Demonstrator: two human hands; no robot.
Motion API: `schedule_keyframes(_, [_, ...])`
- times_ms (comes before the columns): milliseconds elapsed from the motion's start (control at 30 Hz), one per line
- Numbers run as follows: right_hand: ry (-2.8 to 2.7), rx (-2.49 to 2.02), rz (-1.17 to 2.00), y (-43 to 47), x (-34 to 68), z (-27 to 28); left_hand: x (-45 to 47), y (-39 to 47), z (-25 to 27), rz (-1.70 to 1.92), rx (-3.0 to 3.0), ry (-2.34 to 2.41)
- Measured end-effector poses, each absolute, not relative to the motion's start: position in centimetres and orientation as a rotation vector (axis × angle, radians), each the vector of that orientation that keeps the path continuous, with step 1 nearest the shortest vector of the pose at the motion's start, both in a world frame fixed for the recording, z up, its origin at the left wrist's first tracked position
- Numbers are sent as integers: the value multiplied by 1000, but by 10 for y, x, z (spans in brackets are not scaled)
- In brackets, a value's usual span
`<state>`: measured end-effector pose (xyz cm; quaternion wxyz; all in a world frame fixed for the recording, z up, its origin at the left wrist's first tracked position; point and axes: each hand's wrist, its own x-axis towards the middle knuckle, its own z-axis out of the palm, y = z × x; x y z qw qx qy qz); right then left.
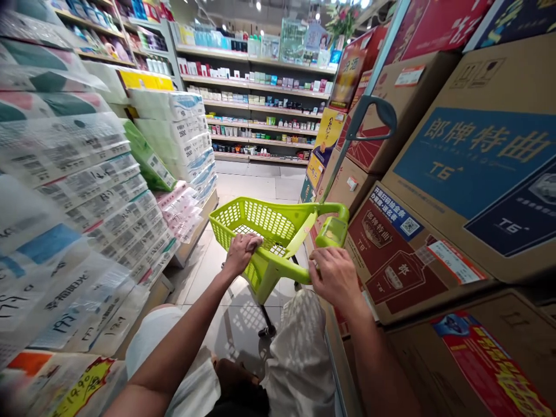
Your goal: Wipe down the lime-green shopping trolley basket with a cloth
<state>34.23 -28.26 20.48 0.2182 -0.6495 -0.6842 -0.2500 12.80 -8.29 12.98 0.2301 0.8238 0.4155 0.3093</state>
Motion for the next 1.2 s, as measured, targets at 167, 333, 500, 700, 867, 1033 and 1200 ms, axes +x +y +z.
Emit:
schedule_keyframes(167, [-1719,-1842,-914,-266,310,181,142,-85,129,807,2373,1080])
schedule_keyframes(333, [-1713,-1690,-957,-258,318,171,139,-85,127,821,2399,924])
schedule_keyframes(500, [-1739,-1578,-944,-259,327,172,116,-43,118,786,2316,1198])
schedule_keyframes(700, [-1736,-1559,-865,-254,352,169,112,-45,114,766,2304,1381])
schedule_keyframes(867, [-1666,-1662,-902,-248,354,171,153,-106,126,892,2368,1136])
schedule_keyframes(1033, [-1648,-1858,-990,-247,334,175,154,-119,124,1005,2407,965])
schedule_keyframes(1200, [-1656,-1862,-1046,-244,334,171,102,-74,105,1042,2144,1517])
